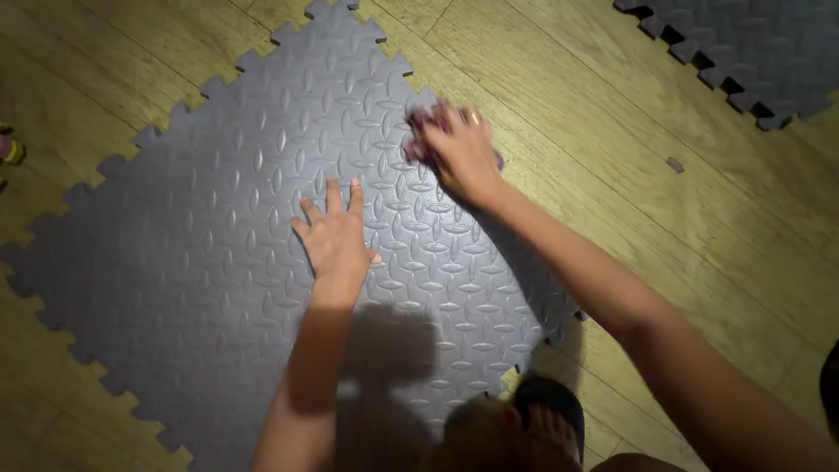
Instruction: The person wipes a gray interlocking foam floor mat with a cloth, moving methodically across its surface. They lift and reposition the mat to clean underneath and continue wiping adjacent sections.
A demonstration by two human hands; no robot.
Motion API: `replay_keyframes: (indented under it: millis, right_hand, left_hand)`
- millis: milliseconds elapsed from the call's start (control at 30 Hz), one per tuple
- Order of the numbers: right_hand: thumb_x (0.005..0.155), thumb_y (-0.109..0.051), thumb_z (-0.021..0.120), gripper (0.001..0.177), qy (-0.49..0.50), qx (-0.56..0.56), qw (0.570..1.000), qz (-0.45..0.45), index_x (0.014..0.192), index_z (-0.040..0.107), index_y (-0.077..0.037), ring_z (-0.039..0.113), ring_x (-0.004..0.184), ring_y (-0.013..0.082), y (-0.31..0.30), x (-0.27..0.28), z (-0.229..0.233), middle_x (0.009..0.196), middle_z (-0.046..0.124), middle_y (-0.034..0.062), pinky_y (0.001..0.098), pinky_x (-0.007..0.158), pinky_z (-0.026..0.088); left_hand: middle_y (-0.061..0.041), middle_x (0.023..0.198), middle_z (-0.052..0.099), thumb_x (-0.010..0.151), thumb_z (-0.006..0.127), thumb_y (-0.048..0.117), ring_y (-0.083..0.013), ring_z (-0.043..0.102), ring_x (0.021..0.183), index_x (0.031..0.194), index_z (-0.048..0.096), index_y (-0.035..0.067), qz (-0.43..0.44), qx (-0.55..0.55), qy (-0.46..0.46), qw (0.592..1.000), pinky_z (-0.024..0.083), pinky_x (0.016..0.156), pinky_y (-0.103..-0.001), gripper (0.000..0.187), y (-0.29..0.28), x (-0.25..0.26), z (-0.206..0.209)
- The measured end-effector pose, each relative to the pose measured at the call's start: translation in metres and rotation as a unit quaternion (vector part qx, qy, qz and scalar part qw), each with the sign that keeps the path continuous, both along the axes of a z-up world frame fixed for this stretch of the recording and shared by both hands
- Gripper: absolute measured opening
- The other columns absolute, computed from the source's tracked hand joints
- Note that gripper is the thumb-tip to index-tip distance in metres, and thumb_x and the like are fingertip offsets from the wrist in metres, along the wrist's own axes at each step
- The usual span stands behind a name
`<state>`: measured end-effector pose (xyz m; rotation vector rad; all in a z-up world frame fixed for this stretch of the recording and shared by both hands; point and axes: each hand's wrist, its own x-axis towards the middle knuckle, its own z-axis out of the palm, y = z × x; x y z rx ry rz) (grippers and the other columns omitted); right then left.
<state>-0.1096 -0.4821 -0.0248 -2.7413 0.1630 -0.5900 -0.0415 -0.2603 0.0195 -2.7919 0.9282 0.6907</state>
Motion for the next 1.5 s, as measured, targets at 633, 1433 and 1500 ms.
replay_keyframes:
  millis: [633, 1433, 1500]
  right_hand:
    - [0.095, -0.018, 0.070, 0.033, 0.052, 0.009, 0.993, 0.107, 0.127, 0.066, -0.023, 0.056, 0.116, 0.0409, -0.029, 0.030, -0.015, 0.136, 0.056, 0.0173, 0.0540, 0.093, 0.043]
    - [0.077, -0.021, 0.077, 0.049, 0.047, 0.001, 0.997, 0.066, 0.125, 0.068, -0.013, 0.055, 0.112, 0.0429, 0.008, 0.016, 0.025, 0.124, 0.058, 0.0241, 0.0525, 0.092, 0.047]
    - [0.077, -0.018, 0.075, 0.047, 0.047, -0.004, 0.996, 0.070, 0.124, 0.069, -0.014, 0.055, 0.111, 0.0426, 0.007, 0.027, 0.016, 0.123, 0.058, 0.0239, 0.0524, 0.092, 0.046]
  left_hand:
    - [-0.005, 0.164, 0.025, 0.047, 0.100, 0.035, -0.0422, 0.027, 0.146, 0.153, 0.038, 0.040, -0.060, -0.046, 0.019, 0.997, 0.029, 0.105, -0.072, 0.122, -0.043, 0.085, -0.010]
    - [-0.012, 0.163, 0.020, 0.044, 0.098, 0.052, -0.0373, 0.029, 0.142, 0.156, 0.029, 0.038, -0.059, -0.054, 0.006, 0.997, 0.034, 0.102, -0.065, 0.132, -0.027, 0.108, -0.008]
    - [-0.012, 0.164, 0.020, 0.044, 0.098, 0.050, -0.0381, 0.028, 0.143, 0.155, 0.031, 0.039, -0.048, -0.089, 0.012, 0.995, 0.034, 0.103, -0.065, 0.131, -0.021, 0.107, -0.008]
